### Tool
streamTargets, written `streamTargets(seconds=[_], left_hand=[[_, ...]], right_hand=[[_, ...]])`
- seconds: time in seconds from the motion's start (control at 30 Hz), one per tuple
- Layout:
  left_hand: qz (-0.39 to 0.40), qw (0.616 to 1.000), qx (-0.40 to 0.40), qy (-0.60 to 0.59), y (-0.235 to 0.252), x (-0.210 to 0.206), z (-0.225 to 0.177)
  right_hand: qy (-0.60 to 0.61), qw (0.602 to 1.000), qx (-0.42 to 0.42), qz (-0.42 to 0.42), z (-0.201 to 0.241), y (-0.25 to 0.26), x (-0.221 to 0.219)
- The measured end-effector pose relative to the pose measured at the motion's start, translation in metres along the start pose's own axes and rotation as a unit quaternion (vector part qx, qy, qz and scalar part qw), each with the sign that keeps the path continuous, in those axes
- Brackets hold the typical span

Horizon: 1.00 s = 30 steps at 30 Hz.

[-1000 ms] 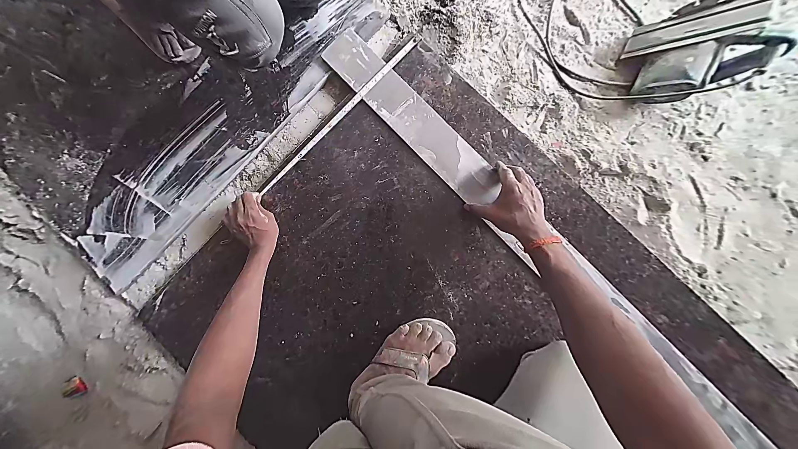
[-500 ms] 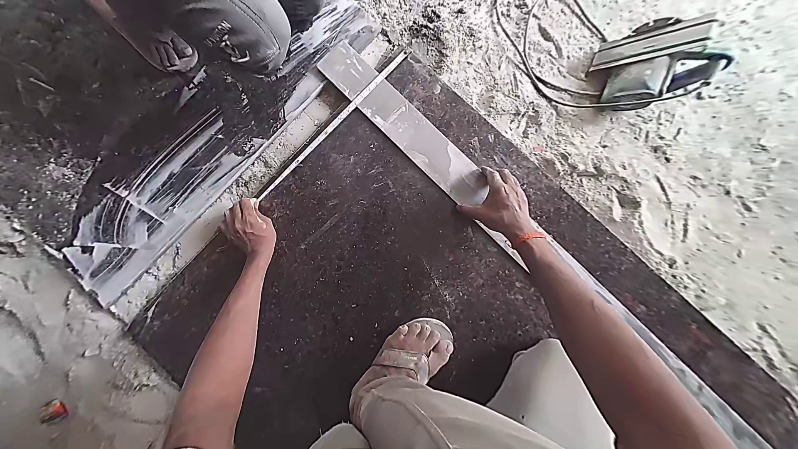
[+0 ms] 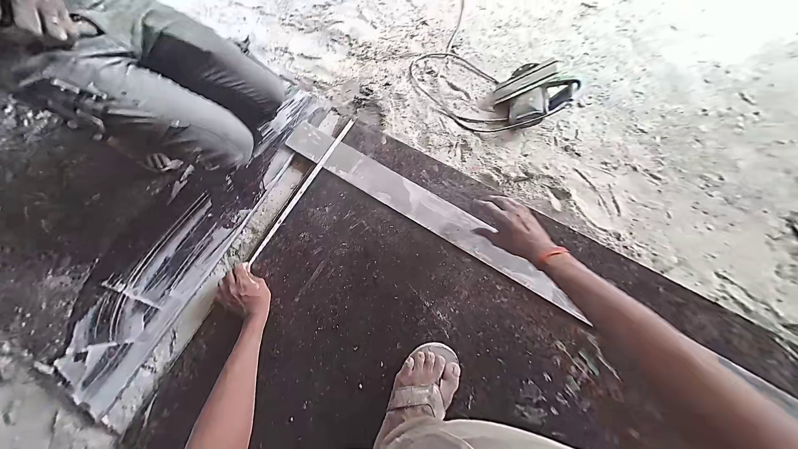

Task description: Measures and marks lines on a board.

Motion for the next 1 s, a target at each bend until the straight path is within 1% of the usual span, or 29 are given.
streamTargets(seconds=[0.03, 0.07, 0.1, 0.13, 0.17, 0.23, 0.27, 0.3, 0.33, 0.37, 0.4, 0.43, 0.47, 0.5, 0.53, 0.57, 0.6, 0.63, 0.67, 0.73, 0.77, 0.8, 0.83, 0.87, 0.93, 0.97, 1.0], left_hand=[[0.000, 1.000, -0.003, -0.002, -0.001, -0.002, -0.002], [0.011, 1.000, -0.006, -0.007, -0.004, 0.000, -0.003], [0.030, 0.999, -0.008, -0.021, -0.006, 0.005, -0.011], [0.062, 0.997, -0.020, -0.047, -0.011, 0.014, -0.027], [0.100, 0.991, -0.047, -0.080, -0.021, 0.026, -0.055], [0.211, 0.963, -0.116, -0.121, -0.069, 0.052, -0.121], [0.281, 0.935, -0.156, -0.153, -0.103, 0.066, -0.160], [0.359, 0.893, -0.193, -0.190, -0.143, 0.081, -0.198], [0.437, 0.840, -0.228, -0.227, -0.185, 0.096, -0.236], [0.517, 0.773, -0.258, -0.262, -0.229, 0.114, -0.272], [0.586, 0.703, -0.281, -0.287, -0.276, 0.133, -0.300], [0.643, 0.637, -0.296, -0.306, -0.324, 0.150, -0.323], [0.682, 0.585, -0.310, -0.312, -0.370, 0.165, -0.342], [0.699, 0.555, -0.336, -0.300, -0.411, 0.180, -0.356], [0.703, 0.541, -0.370, -0.276, -0.446, 0.196, -0.366], [0.697, 0.539, -0.407, -0.240, -0.475, 0.211, -0.373], [0.688, 0.538, -0.443, -0.203, -0.498, 0.222, -0.376], [0.688, 0.521, -0.475, -0.170, -0.518, 0.228, -0.377], [0.696, 0.487, -0.507, -0.146, -0.532, 0.231, -0.377], [0.705, 0.393, -0.582, -0.103, -0.543, 0.229, -0.384], [0.692, 0.364, -0.619, -0.081, -0.540, 0.227, -0.392], [0.665, 0.358, -0.653, -0.062, -0.532, 0.223, -0.405], [0.630, 0.368, -0.683, -0.044, -0.522, 0.220, -0.422], [0.592, 0.387, -0.706, -0.029, -0.512, 0.216, -0.442], [0.526, 0.439, -0.728, -0.001, -0.492, 0.206, -0.485], [0.499, 0.463, -0.732, 0.018, -0.487, 0.206, -0.505], [0.473, 0.479, -0.738, 0.043, -0.488, 0.208, -0.524]], right_hand=[[-0.041, 0.999, -0.015, 0.014, -0.020, -0.028, 0.020], [-0.071, 0.996, -0.035, 0.045, -0.036, -0.059, 0.037], [-0.086, 0.991, -0.059, 0.079, -0.050, -0.090, 0.055], [-0.096, 0.986, -0.088, 0.105, -0.063, -0.124, 0.067], [-0.095, 0.979, -0.118, 0.134, -0.074, -0.155, 0.075], [-0.064, 0.965, -0.163, 0.194, -0.077, -0.221, 0.076], [-0.021, 0.957, -0.189, 0.217, -0.068, -0.255, 0.071], [0.044, 0.951, -0.210, 0.222, -0.056, -0.285, 0.060], [0.126, 0.946, -0.218, 0.204, -0.045, -0.310, 0.044], [0.222, 0.937, -0.217, 0.161, -0.034, -0.327, 0.025], [0.324, 0.915, -0.217, 0.104, -0.021, -0.340, 0.002], [0.418, 0.877, -0.232, 0.049, -0.009, -0.347, -0.018], [0.502, 0.825, -0.258, -0.007, 0.000, -0.352, -0.036], [0.578, 0.758, -0.295, -0.069, 0.007, -0.355, -0.051], [0.624, 0.689, -0.340, -0.147, 0.011, -0.359, -0.065], [0.639, 0.620, -0.397, -0.223, 0.012, -0.365, -0.078], [0.640, 0.561, -0.451, -0.269, 0.009, -0.374, -0.089], [0.640, 0.516, -0.492, -0.286, 0.004, -0.389, -0.097], [0.642, 0.486, -0.517, -0.290, -0.003, -0.406, -0.105], [0.659, 0.439, -0.540, -0.286, -0.024, -0.450, -0.132], [0.669, 0.412, -0.544, -0.293, -0.039, -0.475, -0.156], [0.678, 0.381, -0.548, -0.306, -0.053, -0.502, -0.181], [0.678, 0.361, -0.556, -0.318, -0.068, -0.531, -0.202], [0.664, 0.357, -0.571, -0.324, -0.084, -0.563, -0.219], [0.622, 0.380, -0.610, -0.310, -0.114, -0.623, -0.240], [0.600, 0.400, -0.630, -0.289, -0.127, -0.652, -0.247], [0.577, 0.422, -0.648, -0.265, -0.138, -0.678, -0.254]])
Point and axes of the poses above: each hand's wrist, its own y-axis towards the middle knuckle, its own x-axis out of the back of the hand, z = x × y, the point moved 3 cm from there along y, towards the middle knuckle, and after that the axes turned 6 degrees about x, right-handed, at the moved point
